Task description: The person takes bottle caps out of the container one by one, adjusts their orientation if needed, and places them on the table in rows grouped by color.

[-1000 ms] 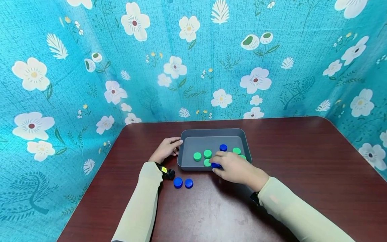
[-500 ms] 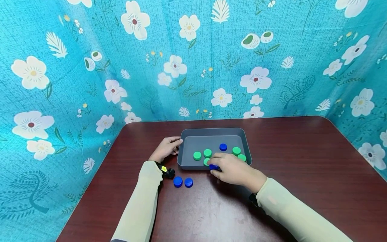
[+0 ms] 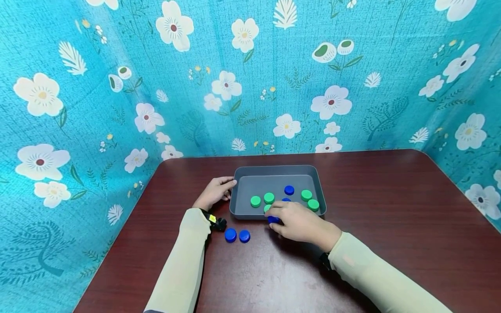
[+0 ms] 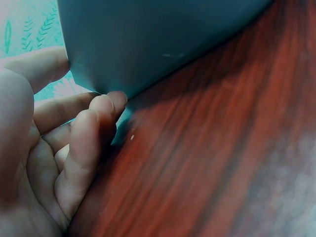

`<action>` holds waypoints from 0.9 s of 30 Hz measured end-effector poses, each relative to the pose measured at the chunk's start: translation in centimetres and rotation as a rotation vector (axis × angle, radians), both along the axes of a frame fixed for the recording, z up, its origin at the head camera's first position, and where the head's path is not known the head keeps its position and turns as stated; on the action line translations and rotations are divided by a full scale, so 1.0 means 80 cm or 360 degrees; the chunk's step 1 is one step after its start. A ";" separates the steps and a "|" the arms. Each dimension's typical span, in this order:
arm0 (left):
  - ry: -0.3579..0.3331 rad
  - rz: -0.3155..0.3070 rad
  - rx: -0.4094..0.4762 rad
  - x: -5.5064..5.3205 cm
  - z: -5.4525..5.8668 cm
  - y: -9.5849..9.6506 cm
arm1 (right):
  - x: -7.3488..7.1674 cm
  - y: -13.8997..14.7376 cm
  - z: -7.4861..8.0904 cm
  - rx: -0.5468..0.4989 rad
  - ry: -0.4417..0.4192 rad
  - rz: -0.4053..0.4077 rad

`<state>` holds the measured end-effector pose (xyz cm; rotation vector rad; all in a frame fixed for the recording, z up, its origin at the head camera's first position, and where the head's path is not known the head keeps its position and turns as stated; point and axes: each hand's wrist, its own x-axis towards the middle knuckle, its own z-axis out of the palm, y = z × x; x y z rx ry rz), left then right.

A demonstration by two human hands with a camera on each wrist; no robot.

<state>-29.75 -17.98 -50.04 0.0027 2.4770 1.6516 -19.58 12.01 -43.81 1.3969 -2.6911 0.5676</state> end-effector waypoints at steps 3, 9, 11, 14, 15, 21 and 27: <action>-0.0001 -0.0007 0.0001 0.000 -0.001 0.000 | 0.001 -0.001 -0.002 0.0004 -0.0011 -0.0004; -0.0004 -0.0004 0.0007 0.000 -0.001 -0.001 | 0.002 -0.004 -0.004 -0.0001 0.0006 -0.0010; -0.0005 -0.0003 0.0009 0.000 -0.001 -0.001 | 0.002 -0.004 -0.004 -0.0012 0.0009 -0.0007; -0.0009 -0.0005 0.0013 0.000 -0.001 -0.001 | 0.004 -0.006 -0.005 -0.0021 0.0004 0.0013; -0.0008 -0.0004 0.0012 0.000 -0.001 -0.001 | 0.004 -0.007 -0.005 -0.0022 -0.0001 0.0019; -0.0008 -0.0005 0.0004 0.002 0.002 0.000 | 0.006 -0.011 -0.011 -0.0021 -0.0032 0.0042; -0.0016 -0.0001 0.0009 0.002 0.003 0.000 | 0.010 -0.018 -0.011 0.0001 -0.0057 0.0067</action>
